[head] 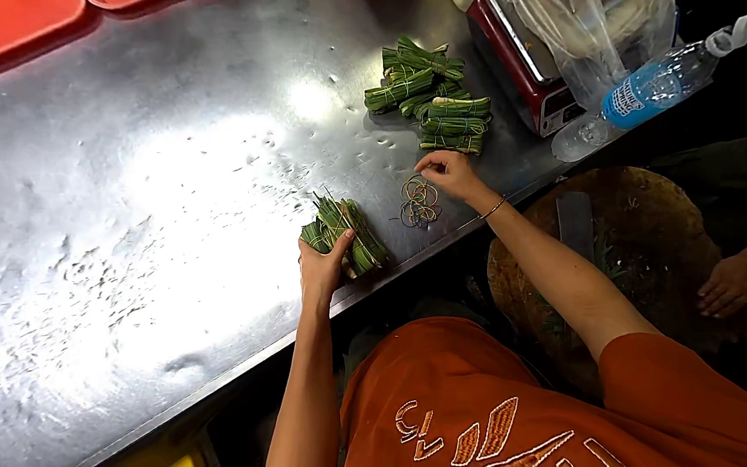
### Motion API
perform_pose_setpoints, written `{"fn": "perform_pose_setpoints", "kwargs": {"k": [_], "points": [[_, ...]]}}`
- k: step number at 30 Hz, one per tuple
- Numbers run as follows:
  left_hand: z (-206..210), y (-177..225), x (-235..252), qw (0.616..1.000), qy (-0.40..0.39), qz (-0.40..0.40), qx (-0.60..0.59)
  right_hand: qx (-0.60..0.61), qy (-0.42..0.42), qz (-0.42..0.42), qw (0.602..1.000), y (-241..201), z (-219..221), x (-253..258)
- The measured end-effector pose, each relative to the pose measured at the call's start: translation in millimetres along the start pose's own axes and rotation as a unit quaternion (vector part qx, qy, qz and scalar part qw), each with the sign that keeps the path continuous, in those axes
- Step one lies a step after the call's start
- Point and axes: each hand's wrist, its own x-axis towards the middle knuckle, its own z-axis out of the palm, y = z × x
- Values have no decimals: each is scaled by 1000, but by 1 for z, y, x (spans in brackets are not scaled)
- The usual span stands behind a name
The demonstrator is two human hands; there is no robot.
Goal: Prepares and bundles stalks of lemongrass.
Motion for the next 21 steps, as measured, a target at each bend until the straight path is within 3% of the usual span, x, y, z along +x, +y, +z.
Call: {"fn": "perform_pose_setpoints", "kwargs": {"k": [2, 4, 6, 9, 12, 18, 21], "points": [[-1, 1, 0, 1000, -7, 1, -12, 116, 2, 32, 993, 7, 9, -11], [-1, 1, -1, 1000, -9, 3, -19, 142, 26, 44, 988, 7, 12, -26], [-1, 0, -1, 1000, -7, 3, -13, 17, 23, -11, 1000, 7, 15, -45], [-2, 0, 0, 1000, -6, 3, -6, -181, -27, -96, 978, 8, 34, -74], [-2, 0, 1, 1000, -9, 3, -2, -235, -17, -112, 965, 14, 57, -87], [-2, 1, -1, 1000, -2, -4, 0, -136, 33, -56, 989, -6, 44, -76], [-3, 5, -3, 1000, -3, -7, 5, -25, 36, 0, 999, -18, 32, -66]]}}
